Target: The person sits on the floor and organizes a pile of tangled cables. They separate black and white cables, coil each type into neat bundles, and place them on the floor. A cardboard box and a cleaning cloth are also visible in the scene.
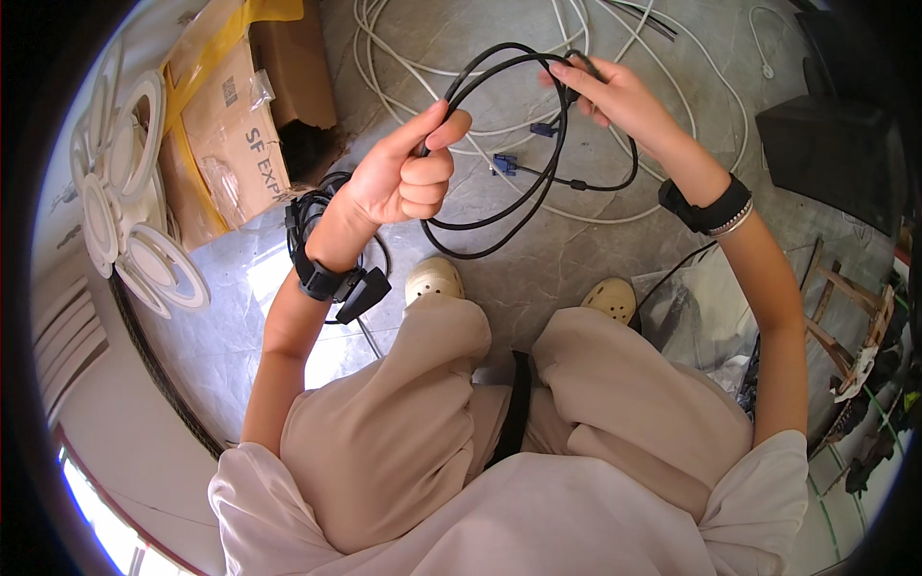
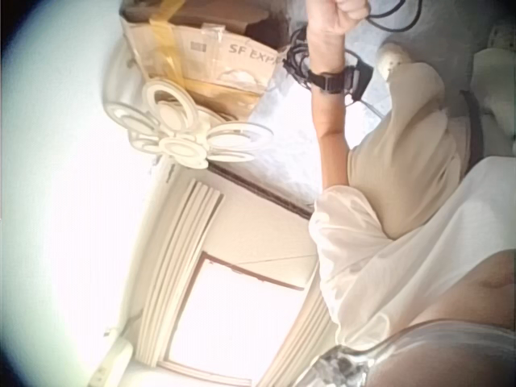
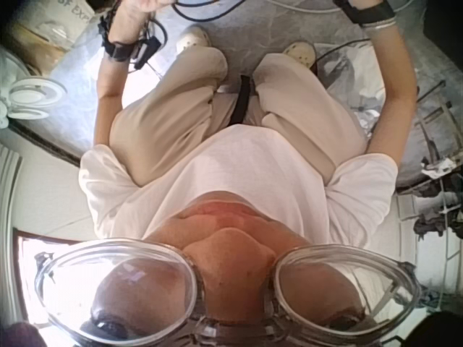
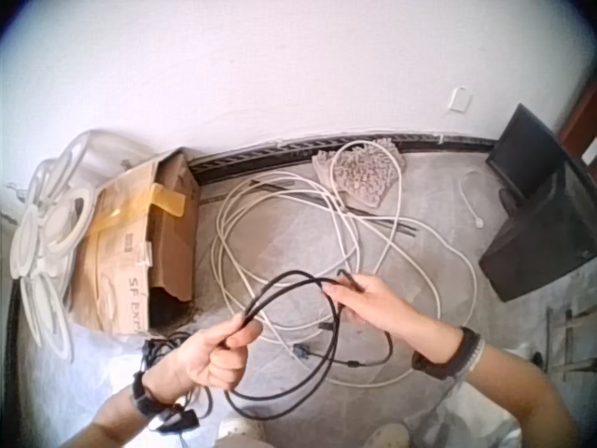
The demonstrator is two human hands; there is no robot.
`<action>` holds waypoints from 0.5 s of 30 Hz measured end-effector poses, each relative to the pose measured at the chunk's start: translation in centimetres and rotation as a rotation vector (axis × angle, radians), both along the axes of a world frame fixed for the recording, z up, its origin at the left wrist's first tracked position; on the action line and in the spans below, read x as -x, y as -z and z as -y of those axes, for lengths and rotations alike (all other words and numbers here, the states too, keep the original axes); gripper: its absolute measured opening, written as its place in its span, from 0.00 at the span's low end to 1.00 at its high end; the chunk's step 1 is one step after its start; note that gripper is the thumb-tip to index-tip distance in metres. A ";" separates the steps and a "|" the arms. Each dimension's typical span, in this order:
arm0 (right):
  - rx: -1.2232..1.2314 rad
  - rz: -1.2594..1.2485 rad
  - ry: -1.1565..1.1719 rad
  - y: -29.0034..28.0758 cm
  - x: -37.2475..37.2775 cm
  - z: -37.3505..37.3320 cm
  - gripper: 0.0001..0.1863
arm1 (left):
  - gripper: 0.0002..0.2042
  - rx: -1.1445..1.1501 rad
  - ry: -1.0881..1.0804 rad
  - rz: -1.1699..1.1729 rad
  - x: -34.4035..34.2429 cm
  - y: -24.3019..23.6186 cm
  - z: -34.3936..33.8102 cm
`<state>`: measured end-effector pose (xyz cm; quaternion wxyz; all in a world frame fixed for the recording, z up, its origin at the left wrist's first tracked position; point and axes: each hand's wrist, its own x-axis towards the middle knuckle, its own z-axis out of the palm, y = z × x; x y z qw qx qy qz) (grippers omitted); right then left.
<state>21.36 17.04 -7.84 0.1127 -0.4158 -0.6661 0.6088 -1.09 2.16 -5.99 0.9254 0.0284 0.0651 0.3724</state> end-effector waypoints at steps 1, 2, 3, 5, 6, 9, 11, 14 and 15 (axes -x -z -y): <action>0.085 -0.041 -0.045 -0.4 -0.1 0.1 0.22 | 0.17 -0.013 0.025 0.018 0.2 0.0 0.0; 0.161 -0.084 -0.084 -0.8 -0.2 0.3 0.22 | 0.17 -0.060 0.055 0.037 0.3 0.0 0.0; 0.238 -0.147 -0.137 -1.2 -0.2 0.4 0.22 | 0.17 -0.051 0.007 -0.073 0.5 -0.1 0.0; 0.262 -0.099 -0.101 -1.9 -0.3 0.3 0.23 | 0.17 -0.044 -0.085 -0.306 0.9 -0.4 -0.1; 0.254 -0.089 -0.094 -2.2 -0.3 0.2 0.23 | 0.15 -0.061 -0.151 -0.345 1.0 -0.5 -0.4; 0.178 -0.020 -0.101 -2.6 0.1 0.2 0.24 | 0.12 -0.246 -0.230 -0.966 0.8 -0.9 -0.9; 0.108 0.038 -0.157 -2.6 0.5 0.6 0.24 | 0.14 -0.362 -0.305 -1.171 0.6 -1.2 -1.6; 0.111 0.015 -0.235 -2.5 1.4 1.6 0.24 | 0.17 -0.525 -0.353 -1.405 0.0 -1.6 -3.1; 0.088 0.022 -0.245 -2.5 1.7 1.8 0.23 | 0.16 -0.609 -0.322 -1.495 -0.1 -1.7 -3.6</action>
